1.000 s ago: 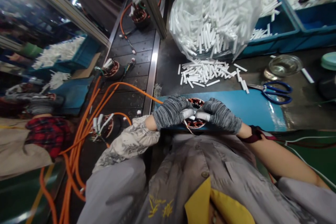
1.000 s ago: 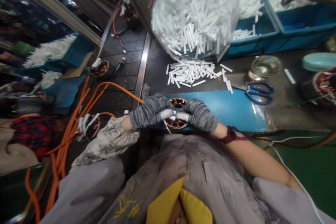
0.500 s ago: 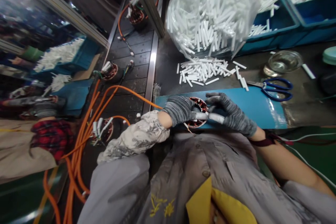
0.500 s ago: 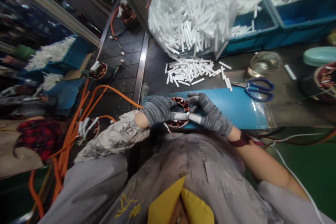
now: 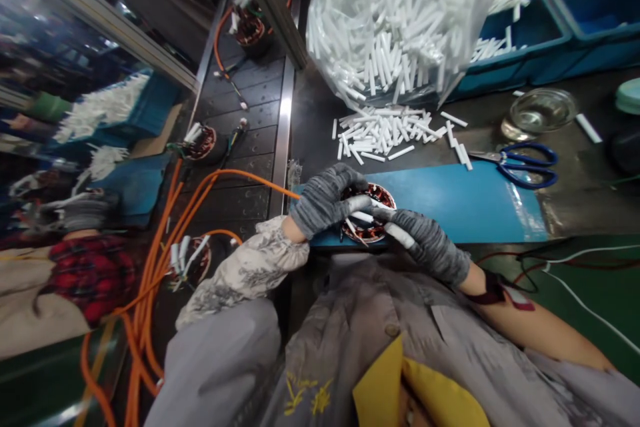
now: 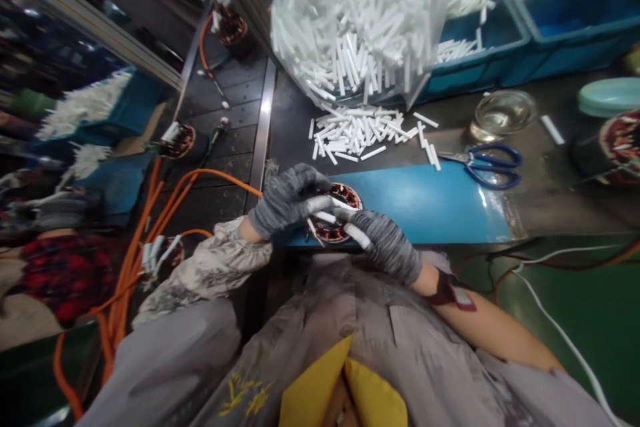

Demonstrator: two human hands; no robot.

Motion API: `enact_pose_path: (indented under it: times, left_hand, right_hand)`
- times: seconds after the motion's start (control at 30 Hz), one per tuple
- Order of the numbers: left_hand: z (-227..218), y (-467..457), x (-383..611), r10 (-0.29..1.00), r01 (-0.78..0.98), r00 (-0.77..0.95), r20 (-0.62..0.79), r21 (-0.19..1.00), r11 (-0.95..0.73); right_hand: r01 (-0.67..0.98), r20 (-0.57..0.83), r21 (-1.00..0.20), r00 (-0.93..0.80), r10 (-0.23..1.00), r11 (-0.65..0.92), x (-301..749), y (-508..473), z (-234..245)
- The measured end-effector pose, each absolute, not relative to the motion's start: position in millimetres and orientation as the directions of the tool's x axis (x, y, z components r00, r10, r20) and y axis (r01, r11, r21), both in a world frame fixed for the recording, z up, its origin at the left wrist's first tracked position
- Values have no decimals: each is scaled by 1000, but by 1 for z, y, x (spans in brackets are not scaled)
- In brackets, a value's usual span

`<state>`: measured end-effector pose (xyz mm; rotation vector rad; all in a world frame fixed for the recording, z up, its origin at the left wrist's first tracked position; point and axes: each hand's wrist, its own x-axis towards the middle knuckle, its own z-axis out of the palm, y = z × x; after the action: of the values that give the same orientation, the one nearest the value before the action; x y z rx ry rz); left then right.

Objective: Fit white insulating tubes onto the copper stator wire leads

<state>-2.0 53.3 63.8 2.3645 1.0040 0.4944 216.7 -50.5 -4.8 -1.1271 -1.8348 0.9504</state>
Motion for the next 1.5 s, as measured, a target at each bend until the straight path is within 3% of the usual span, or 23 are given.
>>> enact_pose_path:
  times: [0.1, 0.27, 0.37, 0.47, 0.57, 0.67, 0.8, 0.9, 1.03, 1.17, 1.27, 1.37, 1.43, 1.5]
  left_hand:
    - [63, 48, -16, 533, 377, 812, 236, 484, -790]
    - [59, 46, -28, 441, 348, 890, 114, 453, -820]
    - [55, 50, -32, 497, 366, 854, 152, 504, -783]
    - [54, 50, -30, 559, 341, 809, 180, 631, -697]
    - [57, 45, -22, 609, 336, 784, 121, 742, -580]
    - [62, 41, -16, 639, 374, 767, 50, 775, -509]
    - [61, 45, -16, 644, 399, 764, 16, 774, -492]
    - [60, 52, -16, 623, 428, 781, -38, 759, -491]
    - [64, 59, -7, 647, 525, 757, -88, 671, -523]
    - [66, 57, 19, 644, 595, 759, -95, 502, -628]
    - [63, 52, 37, 615, 559, 785, -76, 515, -650]
    - [63, 49, 33, 660, 520, 748, 72, 556, -649]
    - [66, 49, 14, 689, 512, 709, 151, 562, -650]
    - [66, 50, -16, 700, 522, 701, 139, 568, -636]
  right_hand:
    - [186, 79, -969, -384, 920, 161, 228, -40, 7]
    - [149, -16, -987, -437, 899, 54, 231, -30, 15]
    - [140, 38, -982, -505, 863, 125, 231, -19, 15]
    - [134, 127, -960, -576, 808, 246, 233, -3, 17]
    - [169, 141, -939, -607, 782, 301, 234, 8, 20]
    - [264, 126, -913, -543, 830, 311, 230, 9, 20]
    - [478, 187, -785, -423, 886, 394, 221, 3, 12]
    - [545, 219, -710, -431, 875, 446, 219, 0, 3]
    - [521, 258, -719, -414, 873, 460, 223, -5, -5]
    - [376, 316, -839, -249, 915, 392, 229, -14, -4]
    - [286, 367, -872, -160, 916, 399, 234, -21, 2]
    - [309, 347, -872, -160, 924, 380, 241, -33, 9]
    - [353, 313, -858, -217, 925, 374, 245, -43, 8]
    - [376, 322, -813, -345, 881, 445, 245, -53, 0]
